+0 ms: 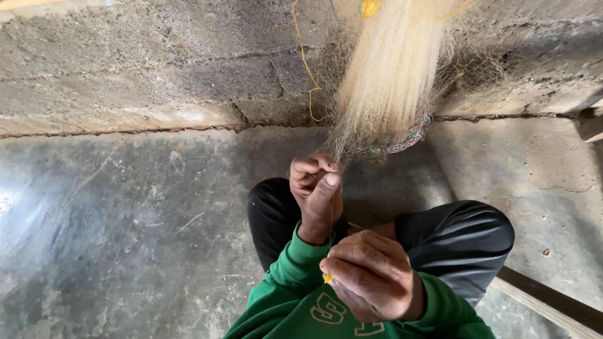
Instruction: The person repairs a fine-mesh fishing net by pulling thread through the net, then cutting the thread with a yellow clip, repeating the process multiple times.
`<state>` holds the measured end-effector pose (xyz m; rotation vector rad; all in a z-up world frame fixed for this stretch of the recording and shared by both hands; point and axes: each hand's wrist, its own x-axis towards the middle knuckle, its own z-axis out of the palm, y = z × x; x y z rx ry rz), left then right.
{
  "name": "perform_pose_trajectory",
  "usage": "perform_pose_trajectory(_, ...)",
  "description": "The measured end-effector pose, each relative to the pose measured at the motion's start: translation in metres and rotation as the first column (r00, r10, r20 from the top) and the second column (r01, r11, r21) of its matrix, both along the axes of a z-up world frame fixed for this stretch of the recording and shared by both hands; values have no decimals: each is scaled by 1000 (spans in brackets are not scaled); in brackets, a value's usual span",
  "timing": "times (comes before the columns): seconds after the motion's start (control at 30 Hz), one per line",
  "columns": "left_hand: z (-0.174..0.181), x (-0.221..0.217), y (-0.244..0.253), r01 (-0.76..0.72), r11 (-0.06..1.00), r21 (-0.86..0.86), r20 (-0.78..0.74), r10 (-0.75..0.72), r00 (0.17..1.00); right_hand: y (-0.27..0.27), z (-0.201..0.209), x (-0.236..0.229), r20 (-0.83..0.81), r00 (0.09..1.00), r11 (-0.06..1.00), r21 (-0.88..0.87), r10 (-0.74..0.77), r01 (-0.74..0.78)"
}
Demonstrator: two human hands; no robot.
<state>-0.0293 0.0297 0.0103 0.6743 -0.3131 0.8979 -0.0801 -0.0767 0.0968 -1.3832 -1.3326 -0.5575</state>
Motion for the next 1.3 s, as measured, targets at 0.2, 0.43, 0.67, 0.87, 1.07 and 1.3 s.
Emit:
perform_pose_trajectory(0.2,14,-9,4,230,966,-121,-36,-236,971,-9,-3,0,-101,995,999,-39,27,-31)
perform_pose_trajectory(0.43,8,1,0,-36,998,46,29,35,999,-4,-1,-1,-60,997,997,-69,39,-43)
perform_pose_trajectory(0.67,4,3,-1,-335,918,214,69,328,942,7,7,-1,16,997,991,-112,74,-72)
perform_pose_trajectory(0.87,11,3,-4,-327,932,157,63,321,945,10,15,4,103,994,977,-212,39,-17)
perform_pose_trajectory(1.07,19,-3,1,-113,994,7,-50,113,992,-3,9,44,112,953,932,-203,-281,299)
perform_pose_trajectory(1.3,4,-1,2,87,979,-185,-73,-102,992,5,-22,82,106,894,899,10,-436,437)
